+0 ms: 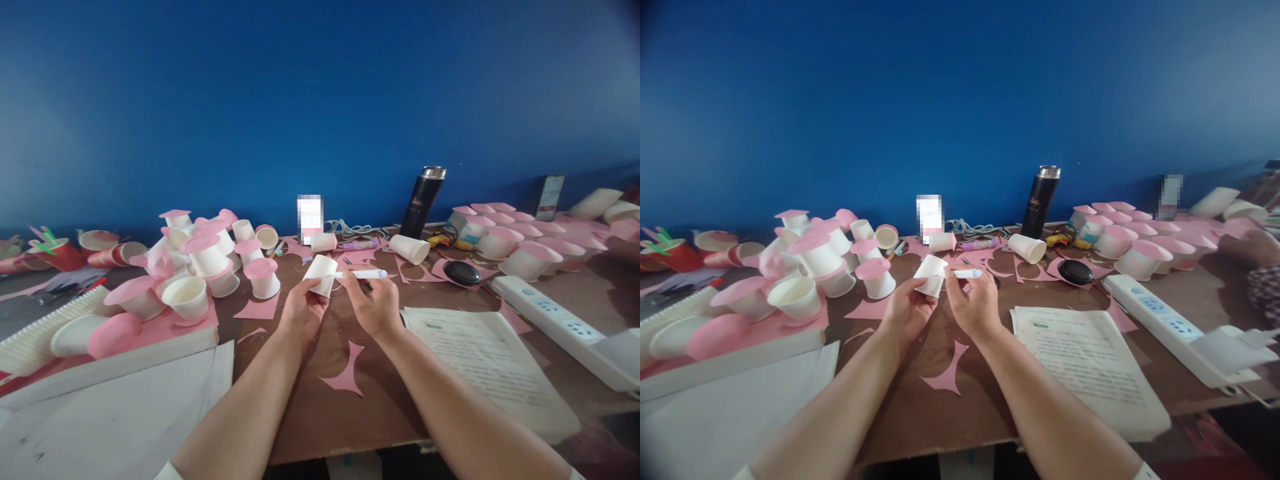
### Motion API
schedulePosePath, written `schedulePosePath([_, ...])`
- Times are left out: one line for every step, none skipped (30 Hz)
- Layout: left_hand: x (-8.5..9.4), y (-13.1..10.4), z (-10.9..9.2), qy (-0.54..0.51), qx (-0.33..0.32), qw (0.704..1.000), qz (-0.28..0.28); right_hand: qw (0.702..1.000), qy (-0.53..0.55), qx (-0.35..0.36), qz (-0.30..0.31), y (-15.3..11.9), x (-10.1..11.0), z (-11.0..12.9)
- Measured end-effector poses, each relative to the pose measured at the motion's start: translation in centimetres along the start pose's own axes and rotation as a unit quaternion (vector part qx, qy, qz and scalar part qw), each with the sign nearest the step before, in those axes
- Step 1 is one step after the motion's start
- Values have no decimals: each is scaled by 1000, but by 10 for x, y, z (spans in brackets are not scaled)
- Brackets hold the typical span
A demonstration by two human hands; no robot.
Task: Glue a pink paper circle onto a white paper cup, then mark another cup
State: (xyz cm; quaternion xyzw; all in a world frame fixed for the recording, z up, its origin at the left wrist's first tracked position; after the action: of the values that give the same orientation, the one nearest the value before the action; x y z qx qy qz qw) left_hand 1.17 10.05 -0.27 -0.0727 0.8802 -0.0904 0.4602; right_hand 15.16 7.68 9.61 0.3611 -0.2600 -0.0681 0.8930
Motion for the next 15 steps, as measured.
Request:
schedulePosePath([0, 0, 0, -2, 4, 1000, 2, 1000, 2, 3, -1, 0, 0, 0])
schedulePosePath([0, 0, 1, -3, 6, 1000, 2, 1000, 6, 7, 3, 1, 0, 1])
schedulePosePath([0, 0, 0, -4, 6, 1000, 4, 1000, 11, 11, 7, 1, -1, 2])
schedulePosePath([0, 0, 0, -5, 6, 1000, 5, 1000, 14, 14, 12, 1, -1, 3])
schedulePosePath([1, 0, 0, -7, 6, 1000, 5, 1000, 16, 16, 15, 0, -2, 3])
schedulePosePath([1, 0, 0, -8, 7, 1000, 5, 1000, 18, 17, 16, 0, -2, 4])
schedulePosePath([1, 0, 0, -10, 8, 1000, 5, 1000, 21, 17, 16, 0, -3, 4])
schedulePosePath([1, 0, 0, -11, 10, 1000, 5, 999, 24, 16, 15, 0, -3, 3])
schedulePosePath([0, 0, 0, -13, 12, 1000, 5, 999, 28, 16, 15, 0, -3, 3])
schedulePosePath([0, 0, 0, -13, 14, 1000, 4, 999, 35, 17, 17, 0, -3, 3])
schedulePosePath([-1, -1, 1, -14, 16, 1000, 3, 999, 43, 18, 21, 0, -4, 3])
schedulePosePath([-1, -1, 1, -14, 19, 1000, 2, 998, 50, 19, 25, 0, -4, 3])
schedulePosePath([-1, -2, 2, -15, 23, 1000, 1, 998, 56, 21, 29, 1, -5, 4])
schedulePosePath([-2, -2, 2, -14, 27, 1000, 2, 997, 60, 22, 31, 1, -5, 4])
schedulePosePath([-2, -2, 3, -14, 30, 999, 2, 997, 61, 22, 31, 1, -5, 4])
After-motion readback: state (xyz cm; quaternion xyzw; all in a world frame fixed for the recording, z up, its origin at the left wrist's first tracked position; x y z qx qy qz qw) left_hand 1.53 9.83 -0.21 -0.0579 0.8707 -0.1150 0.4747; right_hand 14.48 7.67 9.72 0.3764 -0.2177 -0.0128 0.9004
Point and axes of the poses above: each hand's wrist, its own y-axis towards the middle knuckle, its own x-axis out of the back of the hand, z = x × y, the point moved 9 cm from there along y, towards the middle knuckle, and after that the axes turned 5 degrees about z, right-handed, at the moved point
